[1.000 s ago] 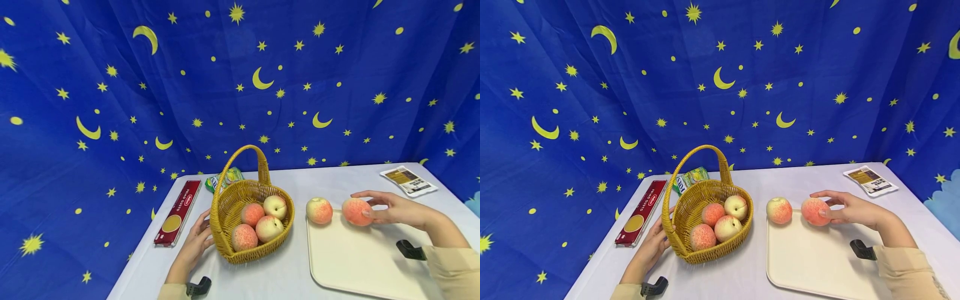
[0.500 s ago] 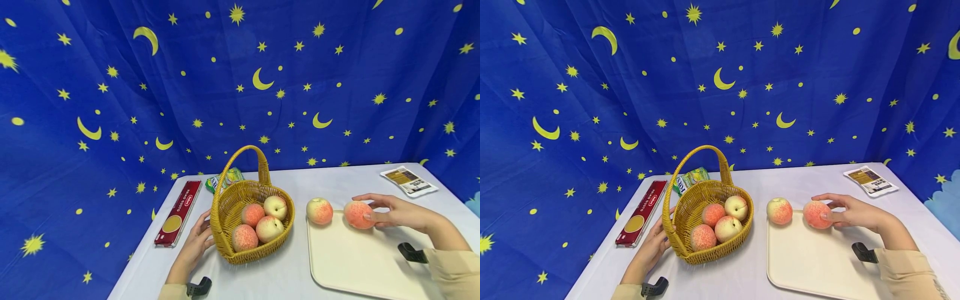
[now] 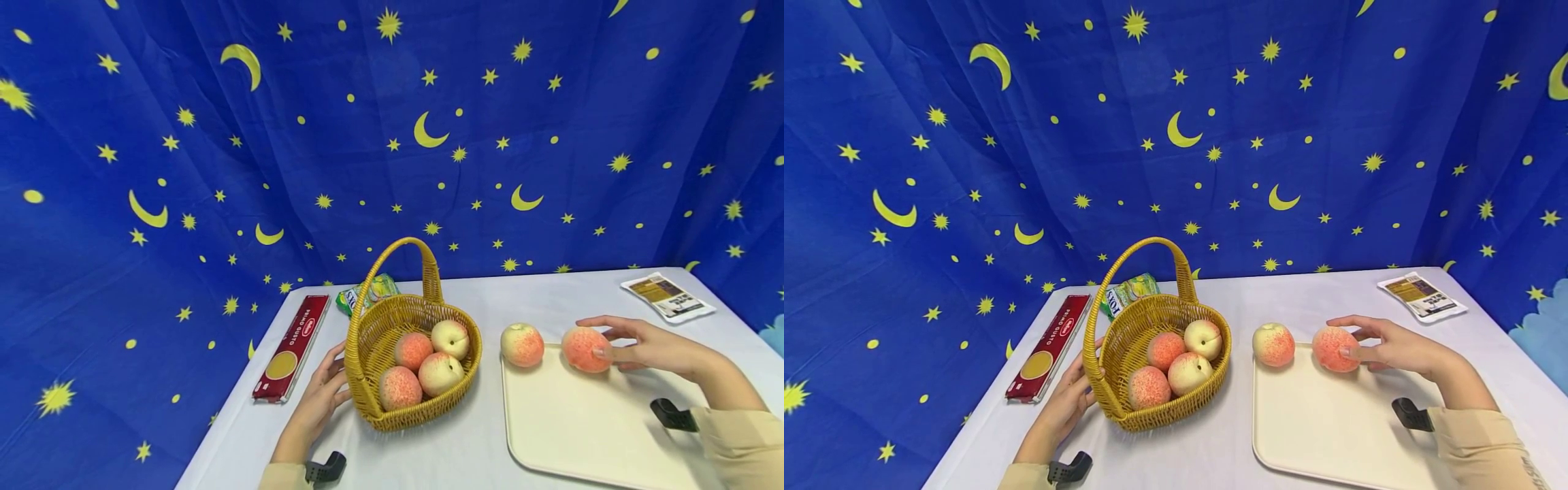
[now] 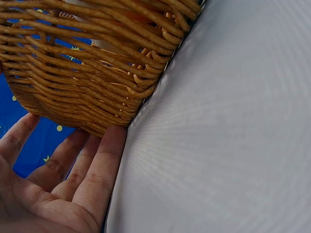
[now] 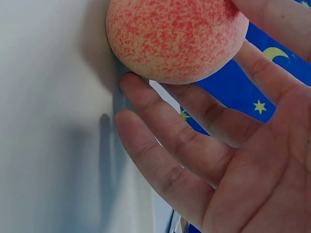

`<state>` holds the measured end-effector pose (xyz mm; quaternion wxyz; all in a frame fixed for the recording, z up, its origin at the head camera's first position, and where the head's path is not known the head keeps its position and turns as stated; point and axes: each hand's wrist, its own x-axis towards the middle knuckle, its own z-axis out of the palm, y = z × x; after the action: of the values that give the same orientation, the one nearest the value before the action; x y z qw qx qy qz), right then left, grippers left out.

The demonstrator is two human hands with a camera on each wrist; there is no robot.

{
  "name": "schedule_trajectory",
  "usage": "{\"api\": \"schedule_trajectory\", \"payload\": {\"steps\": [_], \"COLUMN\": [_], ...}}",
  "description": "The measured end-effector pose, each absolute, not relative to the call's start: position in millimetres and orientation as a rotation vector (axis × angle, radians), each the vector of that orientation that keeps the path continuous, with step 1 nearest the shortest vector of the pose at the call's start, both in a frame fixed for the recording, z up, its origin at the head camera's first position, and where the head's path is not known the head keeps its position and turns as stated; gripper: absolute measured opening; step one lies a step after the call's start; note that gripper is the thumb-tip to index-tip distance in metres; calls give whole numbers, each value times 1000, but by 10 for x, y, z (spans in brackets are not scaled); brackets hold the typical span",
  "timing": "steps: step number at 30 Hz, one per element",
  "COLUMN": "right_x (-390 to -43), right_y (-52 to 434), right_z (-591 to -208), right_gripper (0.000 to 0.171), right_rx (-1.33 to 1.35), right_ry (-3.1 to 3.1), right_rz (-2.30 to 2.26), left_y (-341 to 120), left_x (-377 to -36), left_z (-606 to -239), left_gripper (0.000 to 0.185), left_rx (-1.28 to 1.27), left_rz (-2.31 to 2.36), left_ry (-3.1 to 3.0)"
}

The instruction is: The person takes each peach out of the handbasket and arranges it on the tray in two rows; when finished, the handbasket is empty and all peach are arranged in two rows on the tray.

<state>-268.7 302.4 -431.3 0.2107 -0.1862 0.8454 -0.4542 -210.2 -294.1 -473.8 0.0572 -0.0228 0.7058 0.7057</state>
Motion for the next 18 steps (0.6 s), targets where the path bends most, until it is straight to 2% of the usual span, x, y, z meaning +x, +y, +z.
{"api": "schedule_trajectory", "payload": {"steps": [18], "right_x": [-2684], "right_y": [2940], "right_z": [-4320], "right_gripper": [66], "right_rx": [-504], "right_ry": [2351], "right_rz": [-1258], "left_y": [-2933], "left_x": [-2112], "left_z": [-4733], "left_gripper": [62], "left_rx": [-92], "left_rz": [2124], "left_ry": [2152]}}
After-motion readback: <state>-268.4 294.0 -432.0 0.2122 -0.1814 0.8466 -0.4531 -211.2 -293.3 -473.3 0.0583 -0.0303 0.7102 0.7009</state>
